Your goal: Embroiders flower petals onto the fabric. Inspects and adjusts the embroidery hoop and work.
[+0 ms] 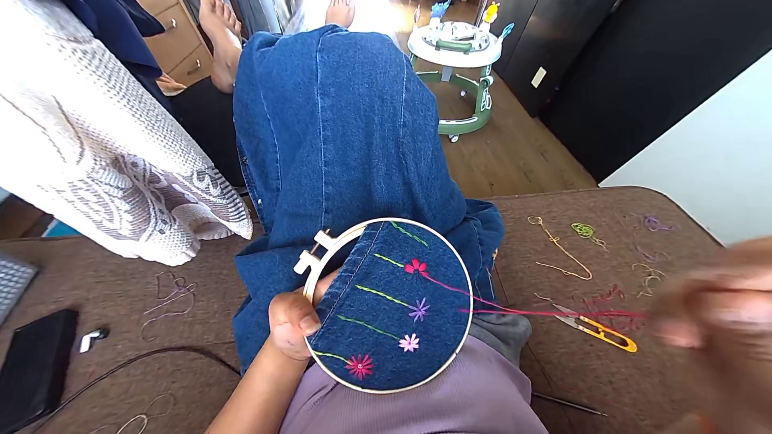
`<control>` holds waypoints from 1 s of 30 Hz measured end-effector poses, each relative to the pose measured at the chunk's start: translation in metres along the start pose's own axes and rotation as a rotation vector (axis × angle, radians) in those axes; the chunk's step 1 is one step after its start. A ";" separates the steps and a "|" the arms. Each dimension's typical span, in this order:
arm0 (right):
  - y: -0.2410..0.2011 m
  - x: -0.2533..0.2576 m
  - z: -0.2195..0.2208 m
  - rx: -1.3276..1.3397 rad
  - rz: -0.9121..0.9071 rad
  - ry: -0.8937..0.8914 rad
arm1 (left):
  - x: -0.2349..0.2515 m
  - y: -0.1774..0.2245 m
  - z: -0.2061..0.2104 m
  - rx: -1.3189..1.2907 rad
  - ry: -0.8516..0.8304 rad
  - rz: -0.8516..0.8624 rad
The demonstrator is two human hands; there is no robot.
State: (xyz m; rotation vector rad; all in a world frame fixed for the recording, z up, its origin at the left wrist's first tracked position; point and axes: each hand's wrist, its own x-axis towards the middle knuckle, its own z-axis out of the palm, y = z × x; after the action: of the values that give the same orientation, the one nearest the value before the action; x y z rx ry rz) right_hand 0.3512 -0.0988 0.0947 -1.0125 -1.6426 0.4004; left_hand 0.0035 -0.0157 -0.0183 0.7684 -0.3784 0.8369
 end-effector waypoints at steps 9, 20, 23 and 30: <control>0.016 -0.010 0.110 -0.131 -0.079 -0.125 | 0.003 0.000 0.002 0.058 -0.024 -0.002; 0.017 -0.010 0.112 -0.133 -0.057 -0.118 | 0.002 0.000 0.001 0.060 -0.022 0.006; 0.017 -0.010 0.112 -0.138 -0.059 -0.122 | 0.001 -0.002 0.000 0.053 -0.017 0.014; 0.016 -0.010 0.112 -0.143 -0.058 -0.123 | -0.006 -0.005 -0.012 -0.044 -0.080 0.000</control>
State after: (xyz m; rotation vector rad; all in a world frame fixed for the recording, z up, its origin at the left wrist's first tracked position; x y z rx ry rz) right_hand 0.2554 -0.0708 0.0398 -1.0606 -1.8273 0.3153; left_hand 0.0037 -0.0124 -0.0319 0.7626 -0.4665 0.7965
